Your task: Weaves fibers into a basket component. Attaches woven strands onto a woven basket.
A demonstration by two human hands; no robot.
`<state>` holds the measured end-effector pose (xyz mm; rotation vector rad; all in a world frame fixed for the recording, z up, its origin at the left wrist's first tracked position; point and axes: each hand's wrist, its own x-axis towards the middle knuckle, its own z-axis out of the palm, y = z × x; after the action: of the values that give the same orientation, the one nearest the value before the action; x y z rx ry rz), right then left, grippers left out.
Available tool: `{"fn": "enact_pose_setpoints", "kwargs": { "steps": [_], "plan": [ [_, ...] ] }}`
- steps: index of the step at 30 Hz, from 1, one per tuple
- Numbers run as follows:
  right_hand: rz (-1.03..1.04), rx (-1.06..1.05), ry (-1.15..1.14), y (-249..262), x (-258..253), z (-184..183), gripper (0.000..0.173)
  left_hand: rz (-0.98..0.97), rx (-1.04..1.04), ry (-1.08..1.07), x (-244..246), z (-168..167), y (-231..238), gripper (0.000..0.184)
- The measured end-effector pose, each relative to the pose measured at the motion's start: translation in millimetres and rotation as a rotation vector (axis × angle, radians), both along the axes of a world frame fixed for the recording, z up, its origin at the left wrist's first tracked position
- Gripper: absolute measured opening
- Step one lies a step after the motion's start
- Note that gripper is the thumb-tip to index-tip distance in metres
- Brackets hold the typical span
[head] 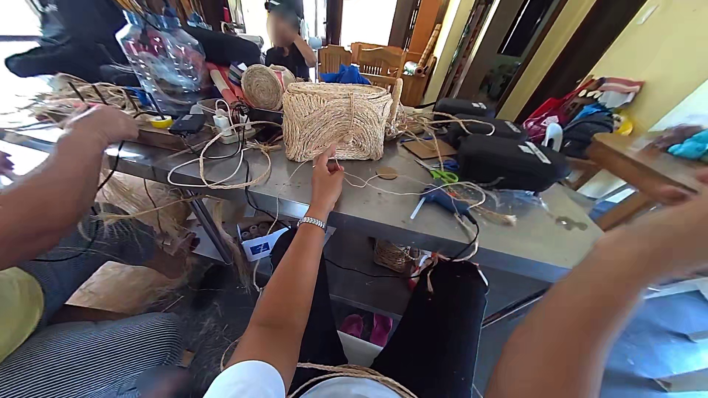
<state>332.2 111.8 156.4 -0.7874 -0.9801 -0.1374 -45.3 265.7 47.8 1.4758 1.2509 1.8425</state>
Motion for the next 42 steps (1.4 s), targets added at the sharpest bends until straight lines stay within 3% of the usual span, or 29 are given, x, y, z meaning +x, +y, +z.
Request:
{"fn": "enact_pose_setpoints", "kwargs": {
  "steps": [4, 8, 13, 18, 27, 33, 42],
  "plan": [
    [0.194, -0.16, -0.419, 36, -95, -6, 0.039, -0.037, 0.037, 0.08, -2, 0, -2, 0.062],
    [0.385, -0.428, -0.792, 99, -189, -48, 0.038, -0.054, 0.052, 0.133, -3, 3, -5, 0.063],
    [0.54, -0.573, -0.829, 150, -245, -92, 0.038, -0.03, 0.028, 0.183, -2, 6, -10, 0.065],
    [0.536, -0.617, -0.75, 149, -245, -95, 0.027, -0.054, 0.019, 0.184, -2, 7, -10, 0.065],
    [0.512, -0.75, -0.745, 140, -244, -89, 0.025, -0.026, 0.056, 0.217, 1, 8, -14, 0.064],
    [0.488, -0.745, -0.702, 139, -244, -91, 0.025, -0.034, 0.079, 0.238, 0, 4, -15, 0.019],
    [0.465, -0.756, -0.572, 138, -242, -90, 0.024, 0.081, 0.086, 0.271, 1, 8, -18, 0.027]
  ]
}}
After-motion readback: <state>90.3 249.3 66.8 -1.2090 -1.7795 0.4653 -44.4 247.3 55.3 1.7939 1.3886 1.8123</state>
